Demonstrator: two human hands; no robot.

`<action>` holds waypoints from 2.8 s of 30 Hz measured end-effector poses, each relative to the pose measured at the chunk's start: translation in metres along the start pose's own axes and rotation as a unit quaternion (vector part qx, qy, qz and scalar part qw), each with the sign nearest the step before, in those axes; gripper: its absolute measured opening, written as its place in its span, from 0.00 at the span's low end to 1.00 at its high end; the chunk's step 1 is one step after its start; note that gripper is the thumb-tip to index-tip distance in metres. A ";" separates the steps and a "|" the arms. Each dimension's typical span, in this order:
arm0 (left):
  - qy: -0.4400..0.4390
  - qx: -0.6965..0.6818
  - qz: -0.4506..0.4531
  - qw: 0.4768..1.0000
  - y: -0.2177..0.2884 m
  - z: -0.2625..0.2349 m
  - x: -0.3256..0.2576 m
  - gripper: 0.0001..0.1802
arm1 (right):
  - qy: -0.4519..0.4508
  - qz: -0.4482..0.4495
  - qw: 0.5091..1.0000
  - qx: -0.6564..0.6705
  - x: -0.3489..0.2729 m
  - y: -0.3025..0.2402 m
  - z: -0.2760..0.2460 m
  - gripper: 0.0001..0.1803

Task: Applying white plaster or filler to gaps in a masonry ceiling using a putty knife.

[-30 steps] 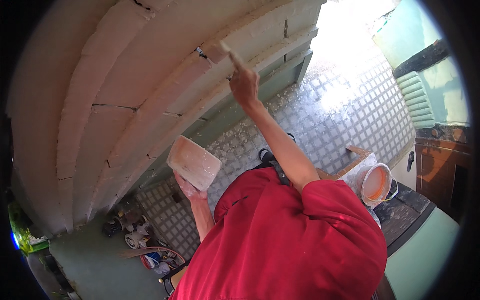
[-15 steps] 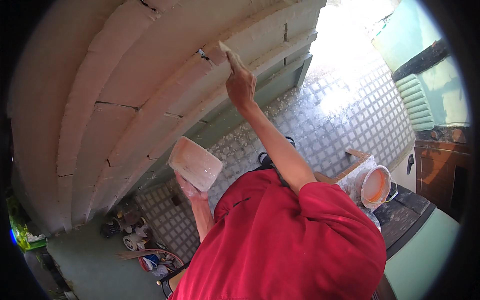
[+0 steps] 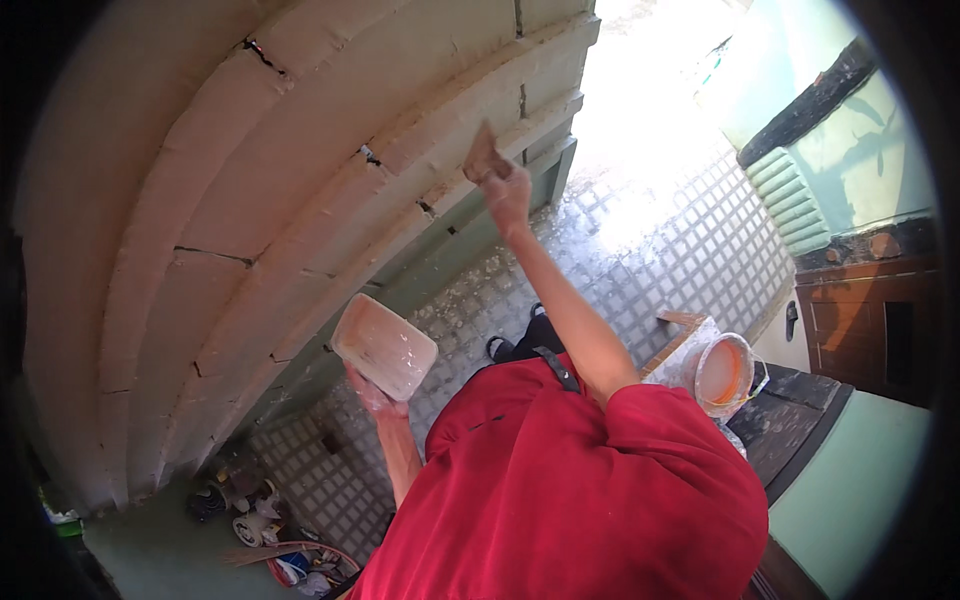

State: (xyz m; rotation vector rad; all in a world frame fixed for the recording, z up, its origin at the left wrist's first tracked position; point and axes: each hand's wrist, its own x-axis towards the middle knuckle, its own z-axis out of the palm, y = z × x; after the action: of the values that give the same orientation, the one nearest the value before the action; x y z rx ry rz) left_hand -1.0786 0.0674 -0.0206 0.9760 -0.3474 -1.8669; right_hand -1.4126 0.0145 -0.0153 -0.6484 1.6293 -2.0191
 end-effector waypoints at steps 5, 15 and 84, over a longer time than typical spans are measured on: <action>-0.013 -0.018 -0.002 1.000 -0.023 0.020 0.009 0.34 | 0.028 0.169 0.942 0.289 0.063 -0.009 -0.063 0.05; 0.036 -0.017 0.040 0.998 -0.096 0.111 -0.010 0.35 | -0.001 0.207 0.936 0.285 0.136 -0.027 -0.076 0.07; 0.053 -0.048 0.094 0.993 -0.155 0.150 -0.018 0.32 | -0.008 -0.161 0.934 -0.320 0.163 -0.046 -0.117 0.28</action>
State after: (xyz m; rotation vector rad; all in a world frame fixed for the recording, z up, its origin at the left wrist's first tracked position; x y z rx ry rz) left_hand -1.2840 0.1341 -0.0095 0.9395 -0.2730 -1.6399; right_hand -1.6154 0.0110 0.0198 -1.2215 2.3119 -1.6414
